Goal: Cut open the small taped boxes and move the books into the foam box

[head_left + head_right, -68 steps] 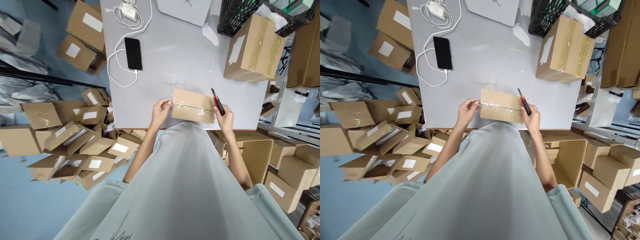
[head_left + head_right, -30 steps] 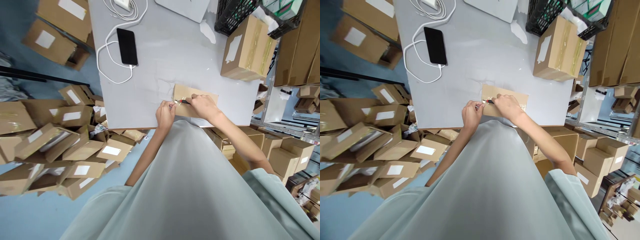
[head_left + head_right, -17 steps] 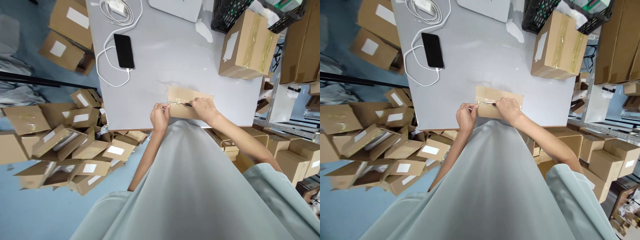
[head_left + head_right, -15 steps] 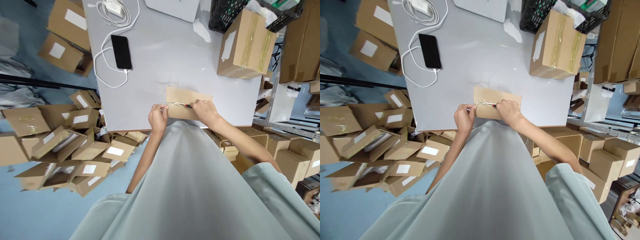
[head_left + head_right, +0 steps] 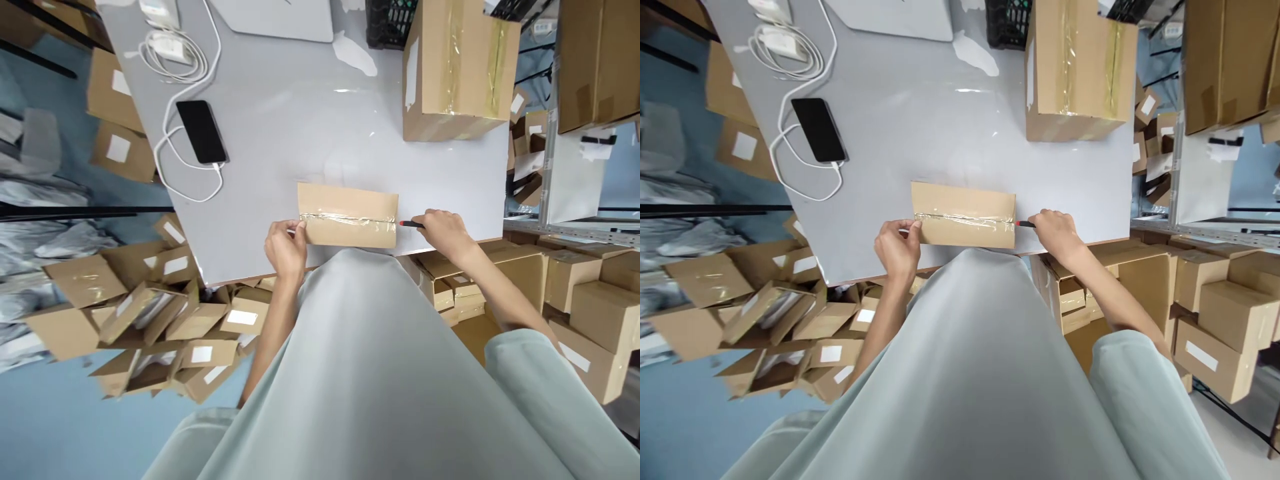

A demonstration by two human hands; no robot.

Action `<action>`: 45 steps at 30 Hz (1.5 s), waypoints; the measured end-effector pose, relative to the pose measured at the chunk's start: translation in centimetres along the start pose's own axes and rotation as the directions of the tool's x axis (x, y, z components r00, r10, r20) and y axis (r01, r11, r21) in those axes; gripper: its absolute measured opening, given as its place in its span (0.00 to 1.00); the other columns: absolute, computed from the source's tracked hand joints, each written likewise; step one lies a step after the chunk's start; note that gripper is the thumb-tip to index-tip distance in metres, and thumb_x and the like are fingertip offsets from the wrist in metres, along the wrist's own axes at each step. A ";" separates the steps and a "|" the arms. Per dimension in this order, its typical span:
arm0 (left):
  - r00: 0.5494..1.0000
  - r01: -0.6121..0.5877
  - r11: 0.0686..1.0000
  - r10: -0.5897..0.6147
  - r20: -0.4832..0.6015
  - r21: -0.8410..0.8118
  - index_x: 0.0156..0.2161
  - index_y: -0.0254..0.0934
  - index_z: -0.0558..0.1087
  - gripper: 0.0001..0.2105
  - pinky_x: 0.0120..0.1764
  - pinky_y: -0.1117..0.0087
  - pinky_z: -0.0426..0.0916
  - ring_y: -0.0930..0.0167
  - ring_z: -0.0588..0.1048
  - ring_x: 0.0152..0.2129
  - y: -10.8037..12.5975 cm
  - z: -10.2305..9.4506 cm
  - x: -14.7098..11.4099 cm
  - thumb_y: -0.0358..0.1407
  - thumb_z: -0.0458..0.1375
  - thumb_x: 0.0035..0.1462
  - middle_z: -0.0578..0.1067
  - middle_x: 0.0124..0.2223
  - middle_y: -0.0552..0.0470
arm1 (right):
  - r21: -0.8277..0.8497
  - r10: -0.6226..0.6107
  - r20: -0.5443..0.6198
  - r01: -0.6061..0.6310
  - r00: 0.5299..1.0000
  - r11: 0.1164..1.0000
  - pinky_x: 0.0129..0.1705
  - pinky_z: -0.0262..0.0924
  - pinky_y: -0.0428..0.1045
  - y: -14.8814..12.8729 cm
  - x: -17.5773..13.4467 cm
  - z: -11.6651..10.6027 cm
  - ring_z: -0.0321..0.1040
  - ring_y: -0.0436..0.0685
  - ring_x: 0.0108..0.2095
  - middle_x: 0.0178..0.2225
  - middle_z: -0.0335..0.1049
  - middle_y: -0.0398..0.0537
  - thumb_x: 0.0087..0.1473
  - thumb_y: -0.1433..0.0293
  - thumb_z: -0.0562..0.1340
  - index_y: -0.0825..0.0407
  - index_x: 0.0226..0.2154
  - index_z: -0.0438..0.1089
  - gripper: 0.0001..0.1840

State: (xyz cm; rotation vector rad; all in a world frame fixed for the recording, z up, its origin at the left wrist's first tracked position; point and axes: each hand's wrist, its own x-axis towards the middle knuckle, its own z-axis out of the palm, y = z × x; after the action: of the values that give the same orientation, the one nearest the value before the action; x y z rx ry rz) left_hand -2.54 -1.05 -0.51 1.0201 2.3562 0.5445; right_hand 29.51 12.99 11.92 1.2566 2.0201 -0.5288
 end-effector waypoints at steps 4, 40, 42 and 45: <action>1.000 0.014 0.999 -0.014 -0.009 0.044 0.43 0.40 0.77 0.07 0.53 0.56 0.72 0.59 0.79 0.37 0.7 0.2 0.0 0.41 0.61 0.69 0.81 0.46 0.42 | 0.211 -0.068 -0.007 0.068 0.998 0.975 0.39 0.55 0.50 3.0 -0.2 1.6 0.75 0.62 0.44 0.45 0.82 0.52 0.72 0.70 0.60 0.39 0.58 0.82 0.20; 0.996 -0.077 0.981 0.085 0.041 -0.176 0.69 0.36 0.73 0.33 0.63 0.57 0.75 0.60 0.81 0.56 -4.4 1.3 5.5 0.27 0.55 0.57 0.78 0.66 0.39 | 0.960 0.396 -0.277 0.237 0.875 0.146 0.38 0.72 0.50 -4.9 7.3 13.4 0.70 0.56 0.32 0.27 0.71 0.43 0.60 0.40 0.63 0.51 0.32 0.74 0.30; 0.989 -0.023 0.971 0.057 0.138 -0.237 0.73 0.36 0.67 0.37 0.58 0.59 0.78 0.63 0.83 0.50 -4.3 3.0 5.2 0.27 0.56 0.56 0.79 0.65 0.39 | 0.903 0.399 -0.402 0.287 0.824 0.318 0.43 0.72 0.51 -3.8 5.2 10.3 0.74 0.60 0.37 0.33 0.78 0.47 0.65 0.44 0.61 0.54 0.40 0.79 0.29; 0.954 0.047 0.958 0.041 0.298 -0.283 0.75 0.32 0.61 0.41 0.52 0.60 0.80 0.65 0.84 0.42 -3.3 6.5 4.3 0.28 0.58 0.54 0.82 0.59 0.37 | 0.799 0.375 -0.505 0.258 0.777 0.543 0.53 0.71 0.55 -2.8 2.5 5.8 0.79 0.66 0.48 0.47 0.84 0.53 0.71 0.52 0.57 0.53 0.58 0.79 0.28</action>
State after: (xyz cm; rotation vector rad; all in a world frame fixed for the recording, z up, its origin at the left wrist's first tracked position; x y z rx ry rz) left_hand -3.05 1.11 -8.74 0.8942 1.9429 0.6576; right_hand 28.23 9.50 6.08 2.3656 2.2906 -1.3168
